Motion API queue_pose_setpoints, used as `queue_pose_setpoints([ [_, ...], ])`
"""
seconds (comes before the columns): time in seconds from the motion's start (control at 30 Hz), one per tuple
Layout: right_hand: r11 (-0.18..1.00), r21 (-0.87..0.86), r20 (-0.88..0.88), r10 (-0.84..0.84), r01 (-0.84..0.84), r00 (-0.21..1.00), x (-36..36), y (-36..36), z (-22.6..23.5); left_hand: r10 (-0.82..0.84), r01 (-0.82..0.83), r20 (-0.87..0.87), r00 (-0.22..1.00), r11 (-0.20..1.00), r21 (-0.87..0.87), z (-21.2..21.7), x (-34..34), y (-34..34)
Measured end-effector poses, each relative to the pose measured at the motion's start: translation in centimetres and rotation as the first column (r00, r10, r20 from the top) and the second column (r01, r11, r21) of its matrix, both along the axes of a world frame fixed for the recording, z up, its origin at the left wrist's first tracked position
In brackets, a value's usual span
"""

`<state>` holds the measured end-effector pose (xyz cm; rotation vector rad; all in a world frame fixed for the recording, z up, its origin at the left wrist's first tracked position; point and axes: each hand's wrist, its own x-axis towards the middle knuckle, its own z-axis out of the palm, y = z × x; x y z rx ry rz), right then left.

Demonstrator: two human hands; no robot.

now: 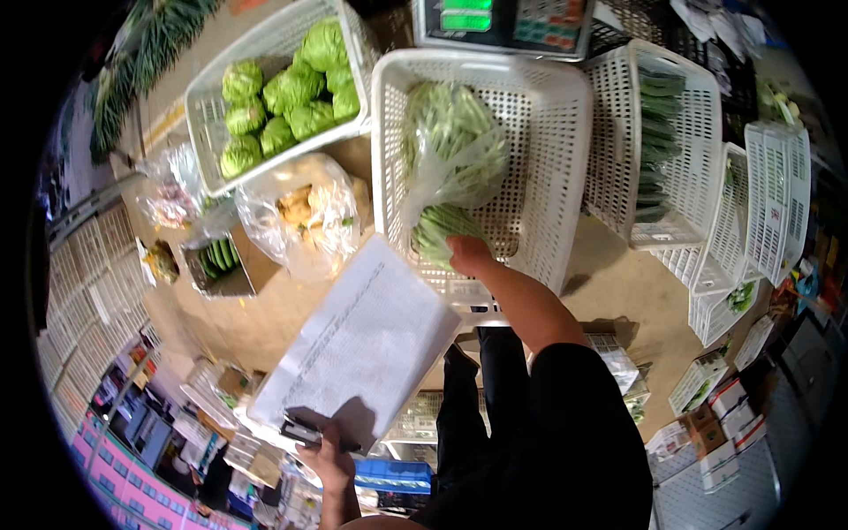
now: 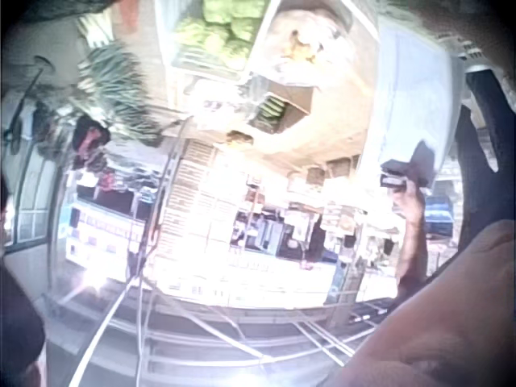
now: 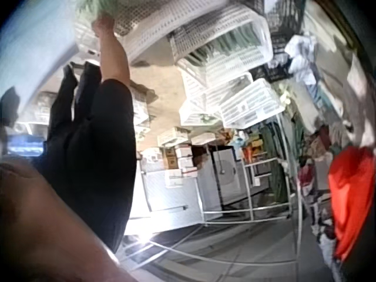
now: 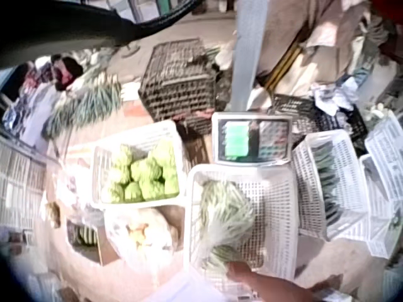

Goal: The person inspects various vegetables in a market setting, picking up items like green beans and leafy greens to check their quality. They use a pen to write on a clipboard, likely recording inventory details or prices. The person moves between different baskets and crates, handling produce one at a time.

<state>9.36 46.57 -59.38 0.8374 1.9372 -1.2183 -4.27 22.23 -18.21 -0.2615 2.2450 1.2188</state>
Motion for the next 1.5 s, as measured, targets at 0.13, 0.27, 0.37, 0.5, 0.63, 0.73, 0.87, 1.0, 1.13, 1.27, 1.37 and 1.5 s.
queue_pose_setpoints([
  [0.13, 0.909, 0.013, -0.607, -0.324, 0.417, 0.726, 6.4, -3.0, 3.7, -0.165, 0.160, 0.005, 0.986, 0.962, 0.219, -0.8, -1.5, 9.1],
  [0.27, 0.973, 0.136, -0.348, -0.127, 0.185, 0.929, 8.6, -3.1, 9.4, -0.332, 0.309, 0.033, 0.943, 0.907, 0.285, -2.7, -1.4, 20.8],
  [0.37, 0.946, 0.050, -0.398, -0.274, 0.319, 0.875, 8.5, -1.0, 16.8, -0.327, 0.282, 0.055, 0.943, 0.879, 0.385, -5.3, 0.6, 27.6],
  [0.5, 0.899, -0.026, -0.455, -0.400, 0.437, 0.796, 9.8, -1.4, 18.9, -0.269, 0.149, 0.181, 0.946, 0.856, 0.495, -7.0, 2.9, 32.0],
  [0.63, 0.871, -0.052, -0.539, -0.436, 0.488, 0.721, 10.6, -1.8, 19.9, -0.245, 0.102, 0.241, 0.939, 0.867, 0.487, -8.6, 3.8, 33.6],
  [0.73, 0.866, -0.056, -0.574, -0.434, 0.496, 0.694, 10.7, -1.8, 20.2, -0.231, 0.081, 0.242, 0.942, 0.861, 0.503, -9.1, 4.3, 34.5],
  [0.87, 0.866, -0.077, -0.552, -0.450, 0.495, 0.702, 10.3, -1.5, 20.0, -0.225, 0.071, 0.272, 0.936, 0.874, 0.481, -9.8, 3.4, 34.3],
  [1.0, 0.852, -0.090, -0.502, -0.485, 0.515, 0.716, 10.8, -1.2, 20.3, -0.157, -0.022, 0.330, 0.931, 0.878, 0.479, -9.9, 3.2, 34.0],
  [1.13, 0.861, -0.082, -0.453, -0.480, 0.502, 0.751, 11.2, -0.9, 20.4, -0.105, -0.130, 0.434, 0.895, 0.868, 0.479, -10.1, 2.8, 34.0],
  [1.27, 0.867, -0.091, -0.447, -0.475, 0.489, 0.758, 11.3, -0.5, 20.8, -0.098, -0.136, 0.427, 0.899, 0.864, 0.485, -8.9, 2.7, 34.6],
  [1.37, 0.868, -0.101, -0.460, -0.474, 0.486, 0.751, 11.3, -0.4, 20.9, -0.126, -0.095, 0.422, 0.898, 0.880, 0.466, -8.5, 2.1, 34.7],
  [1.5, 0.852, -0.128, -0.495, -0.498, 0.508, 0.711, 11.1, -0.4, 21.0, -0.146, -0.032, 0.388, 0.910, 0.908, 0.417, -8.1, 1.8, 34.7],
])
